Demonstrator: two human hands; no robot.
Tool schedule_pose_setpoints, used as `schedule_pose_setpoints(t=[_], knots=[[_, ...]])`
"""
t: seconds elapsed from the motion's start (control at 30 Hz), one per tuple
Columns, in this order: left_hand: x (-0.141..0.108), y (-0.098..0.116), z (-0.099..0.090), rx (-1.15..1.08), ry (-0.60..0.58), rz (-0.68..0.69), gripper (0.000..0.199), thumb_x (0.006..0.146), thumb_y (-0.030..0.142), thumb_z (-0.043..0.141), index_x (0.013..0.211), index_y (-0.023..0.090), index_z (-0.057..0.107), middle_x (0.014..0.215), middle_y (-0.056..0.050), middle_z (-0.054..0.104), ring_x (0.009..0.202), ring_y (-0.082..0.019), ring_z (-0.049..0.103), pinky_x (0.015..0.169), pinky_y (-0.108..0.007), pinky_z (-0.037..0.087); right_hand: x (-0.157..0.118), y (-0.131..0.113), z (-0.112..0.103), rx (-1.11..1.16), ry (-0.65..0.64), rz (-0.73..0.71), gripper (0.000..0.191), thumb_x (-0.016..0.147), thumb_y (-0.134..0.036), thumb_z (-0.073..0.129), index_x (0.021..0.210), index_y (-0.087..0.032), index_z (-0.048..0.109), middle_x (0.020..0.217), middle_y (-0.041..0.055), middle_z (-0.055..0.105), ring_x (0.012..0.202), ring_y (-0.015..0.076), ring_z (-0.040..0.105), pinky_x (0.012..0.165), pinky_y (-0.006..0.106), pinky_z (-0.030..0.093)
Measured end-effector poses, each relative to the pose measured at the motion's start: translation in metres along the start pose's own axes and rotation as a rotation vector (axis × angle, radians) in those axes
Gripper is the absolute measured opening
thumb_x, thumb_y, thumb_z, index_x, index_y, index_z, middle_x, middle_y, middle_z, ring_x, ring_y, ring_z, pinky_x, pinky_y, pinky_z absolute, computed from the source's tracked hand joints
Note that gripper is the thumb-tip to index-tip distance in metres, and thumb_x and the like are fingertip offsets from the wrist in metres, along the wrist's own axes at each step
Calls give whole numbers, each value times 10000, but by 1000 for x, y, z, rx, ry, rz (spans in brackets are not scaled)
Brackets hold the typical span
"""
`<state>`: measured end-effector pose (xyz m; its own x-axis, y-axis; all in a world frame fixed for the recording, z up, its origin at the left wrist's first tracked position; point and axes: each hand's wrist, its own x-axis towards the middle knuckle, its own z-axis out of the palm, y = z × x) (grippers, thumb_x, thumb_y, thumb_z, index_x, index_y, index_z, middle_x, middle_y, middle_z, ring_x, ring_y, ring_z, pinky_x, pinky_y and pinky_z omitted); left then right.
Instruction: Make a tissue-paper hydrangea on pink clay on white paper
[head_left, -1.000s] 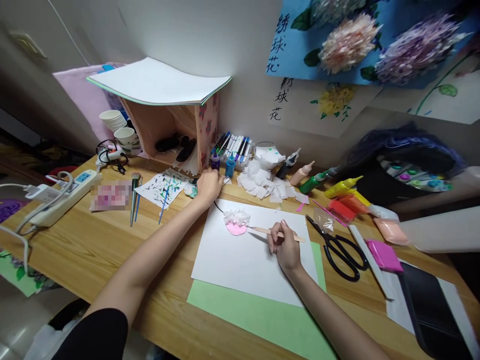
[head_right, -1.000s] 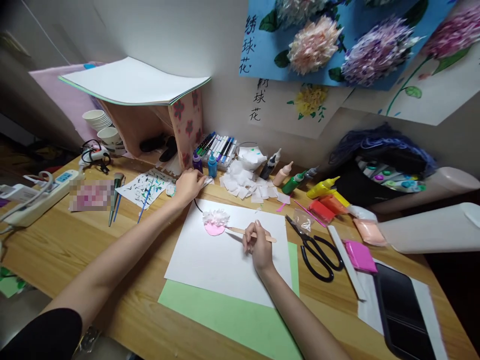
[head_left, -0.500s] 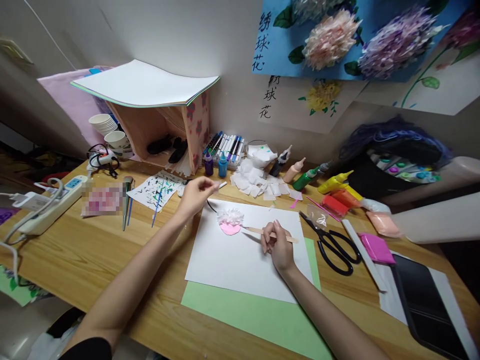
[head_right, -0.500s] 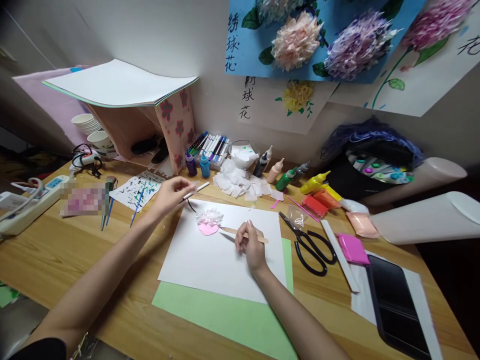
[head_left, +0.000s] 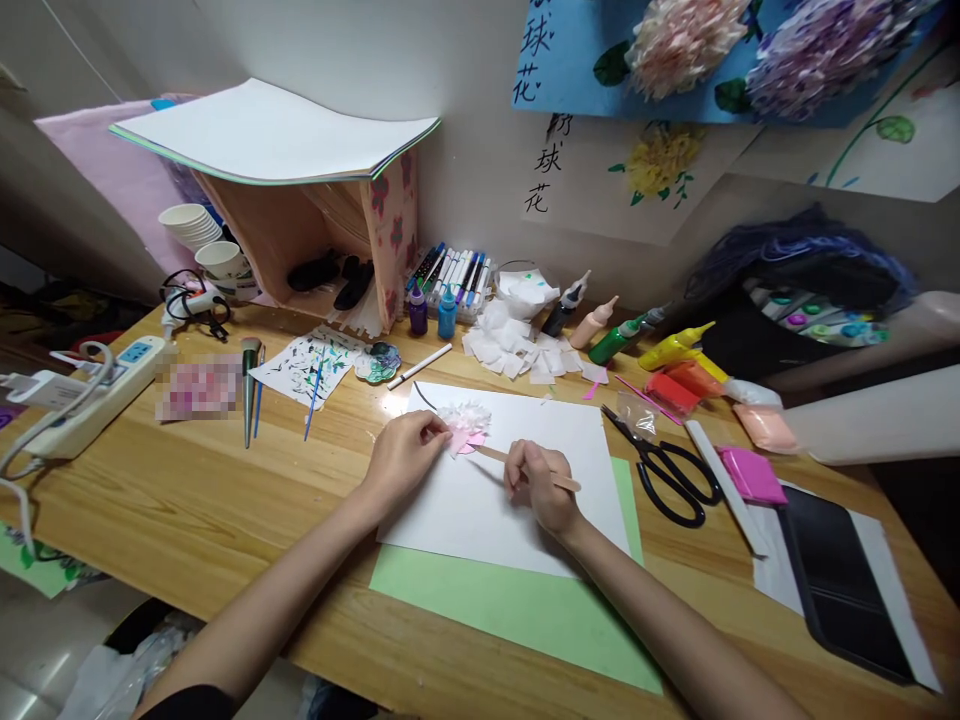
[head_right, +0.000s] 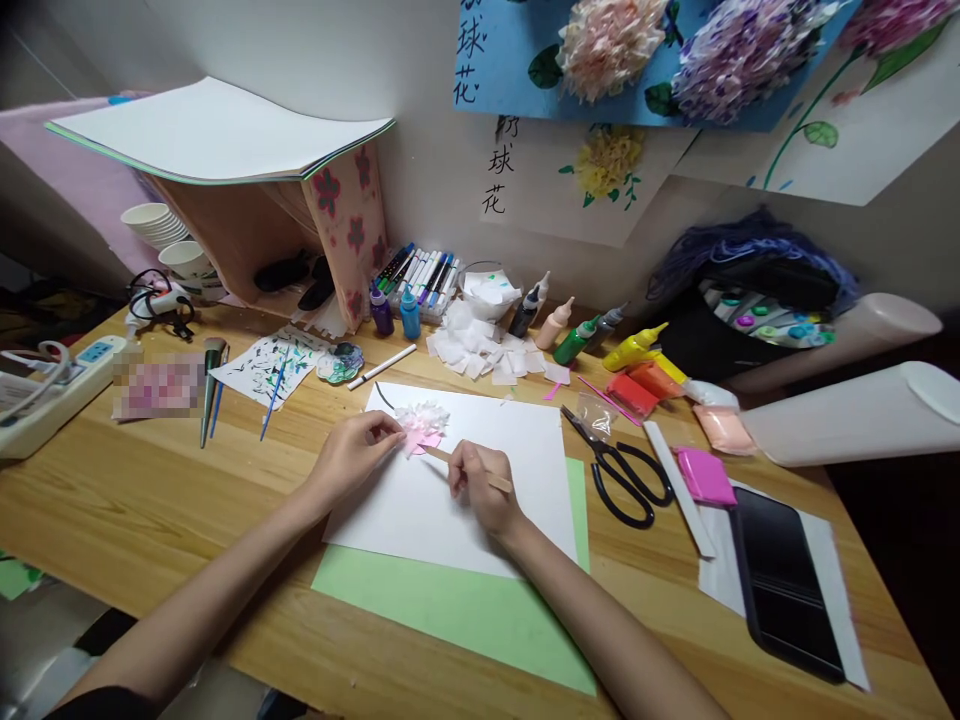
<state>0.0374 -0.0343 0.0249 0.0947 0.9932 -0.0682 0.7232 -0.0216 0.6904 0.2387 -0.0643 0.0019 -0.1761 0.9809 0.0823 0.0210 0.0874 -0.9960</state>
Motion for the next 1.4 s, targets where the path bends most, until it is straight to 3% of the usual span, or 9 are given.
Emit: schedule_pose_setpoints(t=[0.2,1.1,1.27,1.4], knots=[[1,1,0,-26,25,40,119,813,276,568,778,202,654,783,-10,672,702,-153,573,634,-270,396,13,-11,12,-302,-148,-147,475,979,-373,290,576,-200,473,551,-4,505,539,121,473,595,264,364],[2,-5,6,-61,82,71,119,835,266,548,806,194,638,808,-14,667,720,-150,573,653,-268,409,35,-6,20,-551,-236,-354,422,980,-319,264,595,-225,409,534,-3,452,515,139,427,576,286,328],[6,-13,3,-41,96,58,174,872,287,496,804,184,618,797,-29,662,714,-161,573,662,-279,412,41,-9,23,-565,-214,-314,452,981,-348,254,569,-227,397,515,-1,460,504,138,431,574,280,337],[7,-19,2,-72,87,51,144,862,265,508,819,192,624,801,-16,668,722,-157,585,666,-272,421,46,-16,28,-498,-171,-145,492,976,-390,274,533,-223,408,456,-11,473,476,131,474,582,270,371]])
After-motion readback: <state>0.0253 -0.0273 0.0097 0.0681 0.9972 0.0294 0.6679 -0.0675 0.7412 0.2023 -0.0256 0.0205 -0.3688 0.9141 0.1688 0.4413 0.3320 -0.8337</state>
